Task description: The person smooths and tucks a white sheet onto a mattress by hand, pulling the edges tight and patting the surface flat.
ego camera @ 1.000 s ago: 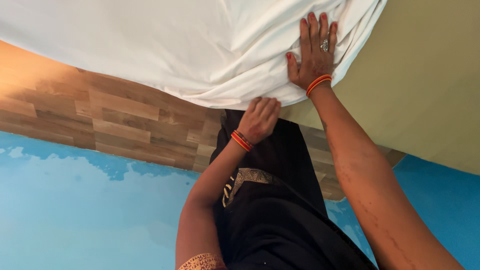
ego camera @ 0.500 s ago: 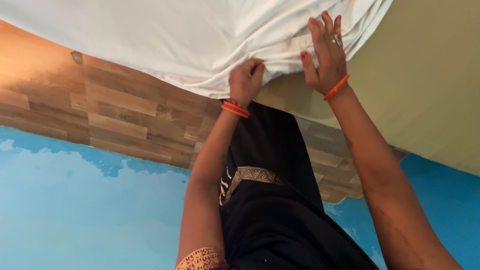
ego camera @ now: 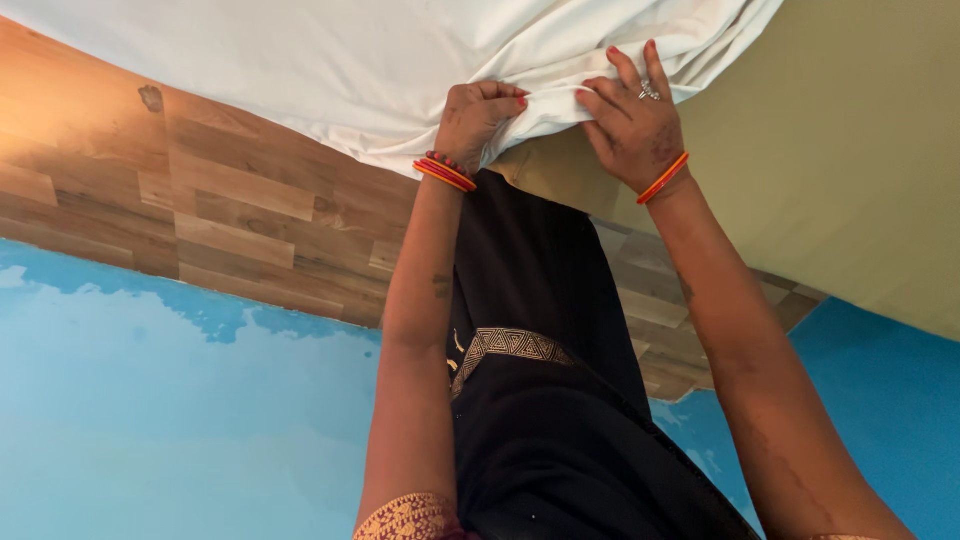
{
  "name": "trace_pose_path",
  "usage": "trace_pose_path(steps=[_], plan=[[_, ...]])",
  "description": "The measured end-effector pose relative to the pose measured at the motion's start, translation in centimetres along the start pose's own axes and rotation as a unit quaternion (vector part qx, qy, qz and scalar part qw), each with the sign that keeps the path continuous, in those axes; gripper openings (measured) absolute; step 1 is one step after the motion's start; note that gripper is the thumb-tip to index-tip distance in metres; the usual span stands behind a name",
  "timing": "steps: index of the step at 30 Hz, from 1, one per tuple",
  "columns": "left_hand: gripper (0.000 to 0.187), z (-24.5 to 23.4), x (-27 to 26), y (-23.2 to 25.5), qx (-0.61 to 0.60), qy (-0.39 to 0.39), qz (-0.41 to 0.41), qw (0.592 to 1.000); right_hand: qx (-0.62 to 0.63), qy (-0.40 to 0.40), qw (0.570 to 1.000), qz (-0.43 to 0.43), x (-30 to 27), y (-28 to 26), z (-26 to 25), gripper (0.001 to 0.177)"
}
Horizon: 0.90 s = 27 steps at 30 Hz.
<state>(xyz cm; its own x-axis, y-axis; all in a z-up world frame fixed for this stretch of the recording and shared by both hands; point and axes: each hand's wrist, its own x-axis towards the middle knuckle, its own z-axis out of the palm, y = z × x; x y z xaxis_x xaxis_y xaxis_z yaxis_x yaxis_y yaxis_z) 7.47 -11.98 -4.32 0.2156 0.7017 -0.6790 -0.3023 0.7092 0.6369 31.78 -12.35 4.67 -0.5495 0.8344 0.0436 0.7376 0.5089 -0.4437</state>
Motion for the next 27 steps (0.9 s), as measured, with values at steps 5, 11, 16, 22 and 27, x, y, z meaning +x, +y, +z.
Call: trace_pose_path(steps=[5, 11, 16, 22, 27], plan=[[0.025, 2.5, -1.3, 0.1, 0.157, 0.109, 0.044, 0.981, 0.038, 0.033, 0.999, 0.021, 0.1, -0.2, -0.5, 0.014], [0.064, 4.4, -9.3, -0.9, 0.517, 0.062, 0.427, 0.739, 0.059, -0.076, 0.987, 0.129, -1.4, -1.5, -0.5, 0.005], [0.035, 3.5, -10.0, -4.9, 0.536, 0.036, 0.418, 0.732, -0.054, -0.233, 0.956, 0.171, -3.7, -2.0, 1.1, 0.015], [0.025, 2.2, -12.5, -11.5, 0.528, -0.059, 0.298, 0.793, -0.03, -0.316, 0.928, 0.193, -8.8, -5.6, 3.2, 0.018], [0.016, 1.1, -12.5, -12.6, 0.56, -0.02, 0.302, 0.771, -0.021, -0.344, 0.909, 0.235, -8.9, -6.7, 4.3, 0.024]])
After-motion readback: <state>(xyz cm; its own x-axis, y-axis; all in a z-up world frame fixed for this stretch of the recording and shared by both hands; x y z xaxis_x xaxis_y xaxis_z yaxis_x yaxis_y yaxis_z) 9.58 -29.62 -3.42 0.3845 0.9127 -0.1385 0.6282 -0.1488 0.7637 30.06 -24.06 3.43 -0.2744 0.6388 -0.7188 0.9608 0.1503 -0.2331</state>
